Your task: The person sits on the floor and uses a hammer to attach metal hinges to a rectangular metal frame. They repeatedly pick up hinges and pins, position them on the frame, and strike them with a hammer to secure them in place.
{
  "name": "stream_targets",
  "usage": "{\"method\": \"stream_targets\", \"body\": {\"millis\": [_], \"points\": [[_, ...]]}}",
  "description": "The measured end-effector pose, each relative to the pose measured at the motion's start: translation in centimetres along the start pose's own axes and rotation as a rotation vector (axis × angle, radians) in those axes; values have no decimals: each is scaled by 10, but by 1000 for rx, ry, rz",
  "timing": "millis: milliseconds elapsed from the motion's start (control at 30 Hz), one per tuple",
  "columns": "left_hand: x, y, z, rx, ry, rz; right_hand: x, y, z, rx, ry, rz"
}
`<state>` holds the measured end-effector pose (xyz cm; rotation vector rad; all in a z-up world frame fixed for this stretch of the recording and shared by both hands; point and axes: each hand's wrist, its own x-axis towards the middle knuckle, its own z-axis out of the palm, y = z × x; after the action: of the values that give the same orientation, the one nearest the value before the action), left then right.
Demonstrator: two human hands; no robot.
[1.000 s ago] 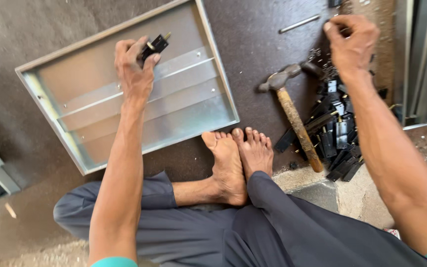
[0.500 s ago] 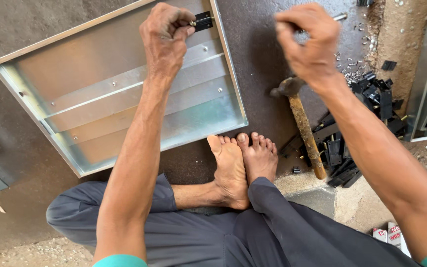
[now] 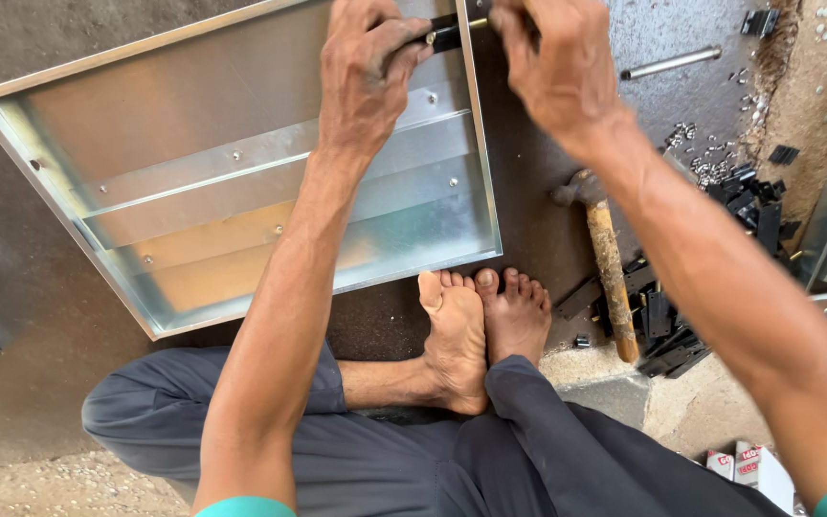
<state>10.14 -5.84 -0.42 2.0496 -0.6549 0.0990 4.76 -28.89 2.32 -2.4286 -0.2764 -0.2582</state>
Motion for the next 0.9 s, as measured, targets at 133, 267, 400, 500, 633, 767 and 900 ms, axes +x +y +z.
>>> {"method": "stream_targets", "body": {"millis": [133,267,400,500,633,767,900], "points": [[-3,-1,-7,6,39,-11,-14,-24,24,-114,-22,74],[-7,0,-8,15,46,-26,-24,-24,24,-71,24,33],[6,1,9,-11,83,28,-21,-6,13,-107,9,52],[6,5,24,-37,72,24,-27,-2,4,-117,35,40],[10,5,31,-61,80,21,-40,-12,-14,-197,8,59],[18,11,27,-6,67,71,-130,-74,-63,-157,-12,420],[16,12,31,4,115,80,-215,-105,-72,-430,-130,648]]}}
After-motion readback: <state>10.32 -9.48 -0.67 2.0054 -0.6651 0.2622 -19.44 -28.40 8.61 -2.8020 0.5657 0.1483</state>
